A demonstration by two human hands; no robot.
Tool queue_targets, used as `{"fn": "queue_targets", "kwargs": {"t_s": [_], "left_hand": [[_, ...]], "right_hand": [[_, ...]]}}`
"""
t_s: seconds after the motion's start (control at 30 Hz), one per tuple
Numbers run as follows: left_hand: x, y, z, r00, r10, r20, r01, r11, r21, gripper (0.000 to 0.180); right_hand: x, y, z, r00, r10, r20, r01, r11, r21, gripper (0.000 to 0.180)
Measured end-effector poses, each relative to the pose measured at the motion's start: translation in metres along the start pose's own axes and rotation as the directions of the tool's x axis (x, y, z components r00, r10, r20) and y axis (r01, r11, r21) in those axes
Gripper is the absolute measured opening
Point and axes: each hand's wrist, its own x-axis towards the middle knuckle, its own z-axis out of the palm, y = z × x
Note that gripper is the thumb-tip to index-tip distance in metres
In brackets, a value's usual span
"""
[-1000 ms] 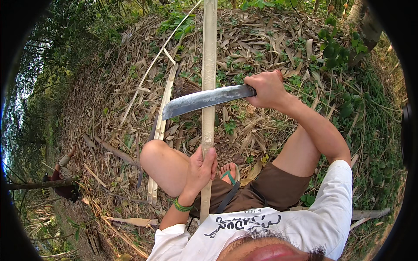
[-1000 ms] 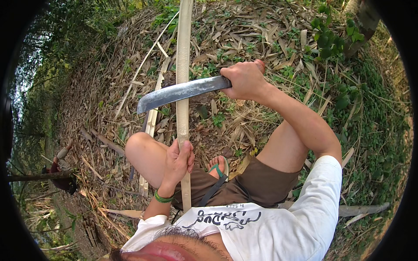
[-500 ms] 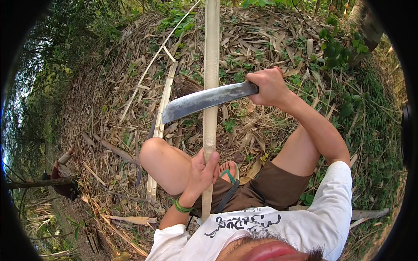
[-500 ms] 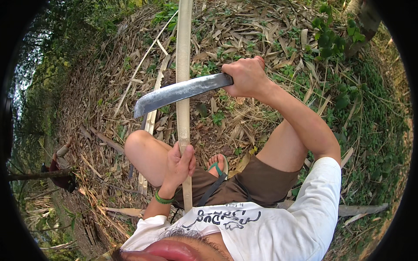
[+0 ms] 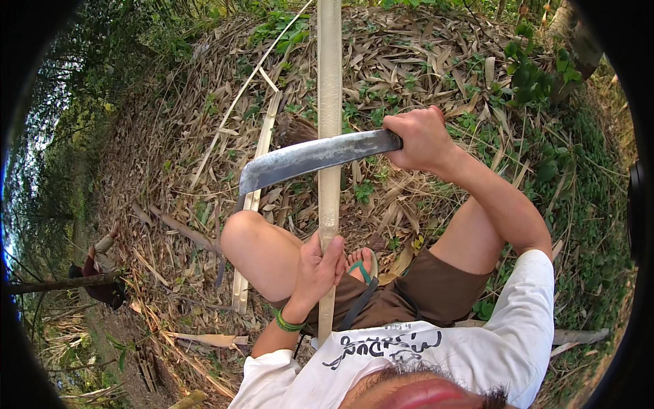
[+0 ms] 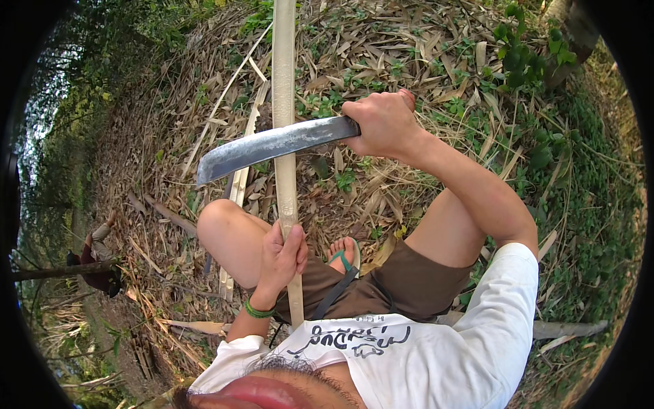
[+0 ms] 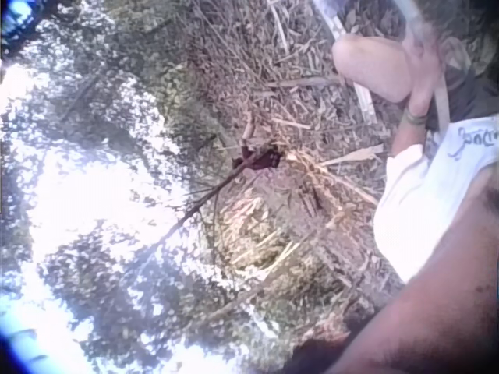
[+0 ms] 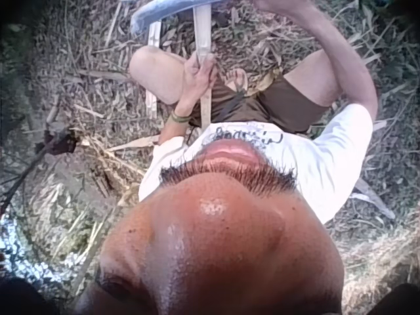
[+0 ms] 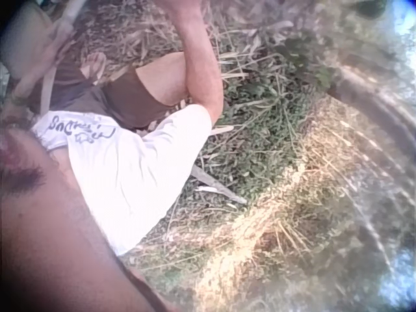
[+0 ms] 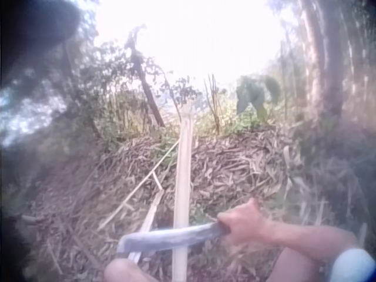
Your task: The person shaves a long bamboo strip using a machete, performing repeated scraping motions while sitting on the ground outdoors.
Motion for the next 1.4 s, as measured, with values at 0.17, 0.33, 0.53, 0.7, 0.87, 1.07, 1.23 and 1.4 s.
{"fn": "queue_targets", "kwargs": {"t_s": [0.17,0.33,0.53,0.7,0.87,1.07,1.23,1.4], "left_hand": [[-0.003,0.003,-0.002,1.000,0.006,-0.016,-0.006,1.000,0.003,0.026],[-0.005,0.005,-0.003,1.000,0.014,-0.013,-0.013,0.999,0.053,0.027],[-0.008,0.003,-0.001,1.000,0.018,0.002,-0.018,0.998,0.064,0.026],[-0.008,0.002,-0.001,1.000,0.012,0.019,-0.014,0.997,0.072,0.025],[-0.008,-0.001,-0.004,1.000,0.007,0.025,-0.007,1.000,0.026,0.025],[-0.009,0.002,-0.002,0.999,0.018,0.028,-0.019,0.999,0.035,0.025],[-0.010,0.002,-0.002,0.999,0.016,0.036,-0.018,0.999,0.040,0.024],[-0.010,0.005,0.000,0.999,0.016,0.035,-0.018,0.999,0.049,0.024]], "right_hand": [[-0.002,0.007,0.001,1.000,0.026,-0.012,-0.026,1.000,-0.010,0.022],[-0.001,0.009,-0.002,0.999,-0.019,-0.031,0.018,1.000,-0.020,0.021],[-0.001,0.010,-0.006,0.999,-0.028,-0.038,0.027,0.999,-0.023,0.019],[-0.002,0.011,-0.007,0.997,-0.048,-0.057,0.046,0.998,-0.038,0.018],[-0.004,0.005,-0.004,1.000,-0.013,-0.016,0.013,1.000,-0.016,0.019],[-0.002,0.008,-0.006,0.999,-0.030,-0.028,0.029,0.999,-0.016,0.020],[-0.001,0.009,-0.008,0.999,-0.019,-0.029,0.018,0.999,-0.050,0.020],[-0.001,0.010,-0.010,0.999,-0.020,-0.024,0.018,0.997,-0.074,0.019]]}}
